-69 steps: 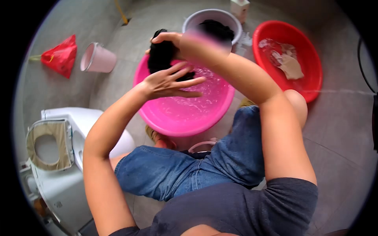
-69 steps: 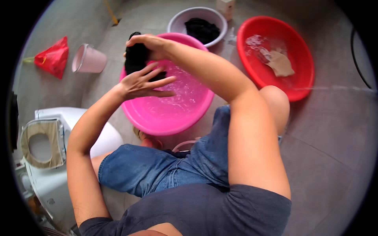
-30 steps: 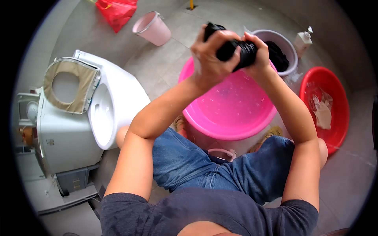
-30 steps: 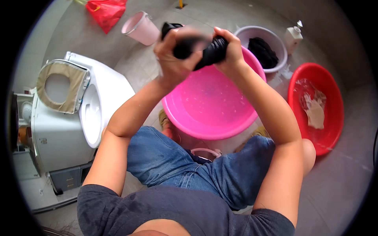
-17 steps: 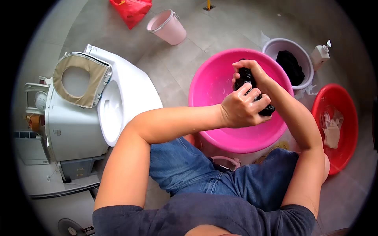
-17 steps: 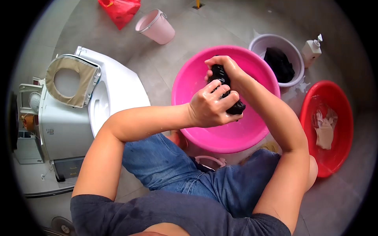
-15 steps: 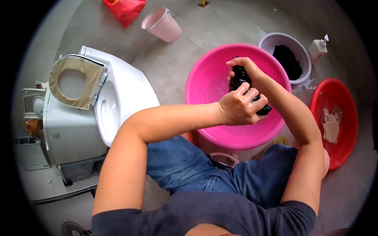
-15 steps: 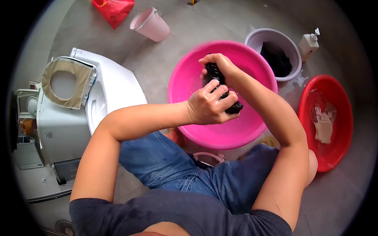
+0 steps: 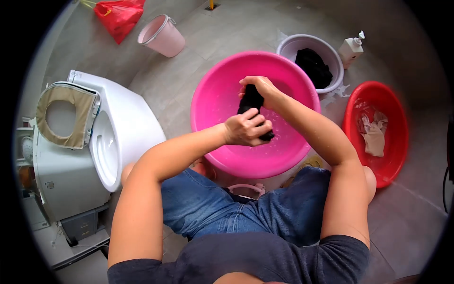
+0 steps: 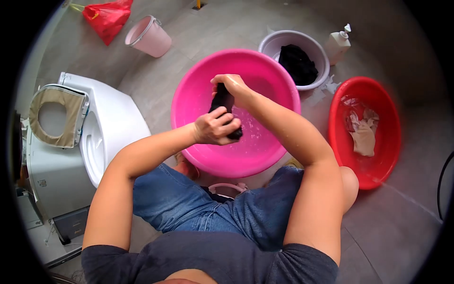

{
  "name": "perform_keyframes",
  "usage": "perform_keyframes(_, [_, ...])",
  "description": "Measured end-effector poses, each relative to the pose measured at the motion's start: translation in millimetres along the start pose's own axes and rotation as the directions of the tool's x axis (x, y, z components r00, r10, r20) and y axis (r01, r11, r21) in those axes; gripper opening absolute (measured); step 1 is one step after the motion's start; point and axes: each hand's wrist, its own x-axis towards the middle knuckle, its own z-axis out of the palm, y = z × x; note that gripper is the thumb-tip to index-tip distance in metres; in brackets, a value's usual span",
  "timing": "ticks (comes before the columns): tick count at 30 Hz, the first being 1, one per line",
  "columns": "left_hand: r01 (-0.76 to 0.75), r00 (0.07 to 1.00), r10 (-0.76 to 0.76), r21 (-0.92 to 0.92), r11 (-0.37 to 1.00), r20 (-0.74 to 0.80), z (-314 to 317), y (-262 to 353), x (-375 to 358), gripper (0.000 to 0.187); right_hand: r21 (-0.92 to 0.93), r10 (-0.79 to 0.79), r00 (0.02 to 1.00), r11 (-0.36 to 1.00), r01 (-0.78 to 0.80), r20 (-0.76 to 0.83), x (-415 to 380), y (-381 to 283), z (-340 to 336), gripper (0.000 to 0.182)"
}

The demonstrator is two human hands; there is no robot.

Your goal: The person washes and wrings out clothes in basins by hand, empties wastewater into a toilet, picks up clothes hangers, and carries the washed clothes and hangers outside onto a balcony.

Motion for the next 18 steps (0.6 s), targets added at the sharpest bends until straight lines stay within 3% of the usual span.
perform_keyframes(2, [0.108,0.984,-0.115,-0.057,0.993,-0.139,-3.1,-18.8,-4.1,0.016,0.090,-0.022,1.000,0.996,0.023,-0.016,-0.6,-11.7,-6.2,0.021])
perform_keyframes(4, [0.253,0.936,-0.259,-0.055,0.966,-0.239,-6.7,-36.6,-0.9,0.024,0.109,-0.083,0.995,0.991,0.076,0.063,-5.7,-30.0,-20.0,0.027])
perform_keyframes(5, [0.314,0.919,-0.292,0.045,0.948,-0.264,-9.5,-44.4,4.1,0.034,0.180,-0.136,0.988,0.976,0.121,0.077,-1.2,-36.7,-30.9,0.028])
perform_keyframes(6, [0.444,0.875,-0.443,-0.044,0.895,-0.194,-16.8,-48.3,10.1,0.049,0.252,-0.188,0.978,0.954,0.160,0.091,4.6,-45.0,-43.9,0.028])
perform_keyframes(7, [0.542,0.802,-0.546,-0.092,0.836,-0.243,-10.3,-55.9,15.6,0.061,0.340,-0.234,0.971,0.918,0.204,0.048,5.5,-57.2,-57.2,0.026])
perform_keyframes(9, [0.702,0.634,-0.741,-0.236,0.671,-0.222,-20.6,-61.3,33.7,0.071,0.442,-0.387,0.921,0.817,0.370,-0.055,2.4,-87.2,-86.6,0.023])
perform_keyframes(10, [0.778,0.520,-0.830,-0.290,0.557,-0.200,-24.3,-60.7,38.3,0.074,0.454,-0.490,0.864,0.747,0.486,-0.117,-3.3,-99.5,-99.9,0.021])
perform_keyframes(13, [0.862,0.269,-0.962,-0.456,0.220,0.044,-15.4,-64.8,18.0,0.075,0.392,-0.528,0.757,0.649,0.652,-0.385,-33.6,-133.0,-117.7,0.019])
perform_keyframes(16, [0.920,0.340,-0.928,-0.258,0.295,0.153,16.0,-64.7,-45.8,0.070,0.362,-0.575,0.644,0.536,0.763,-0.505,-24.6,-144.8,-158.4,0.028])
perform_keyframes(18, [0.965,0.260,-0.928,-0.104,0.240,0.268,22.9,-51.7,-86.0,0.068,0.267,-0.590,0.589,0.544,0.796,-0.552,-23.5,-133.9,-171.1,0.040])
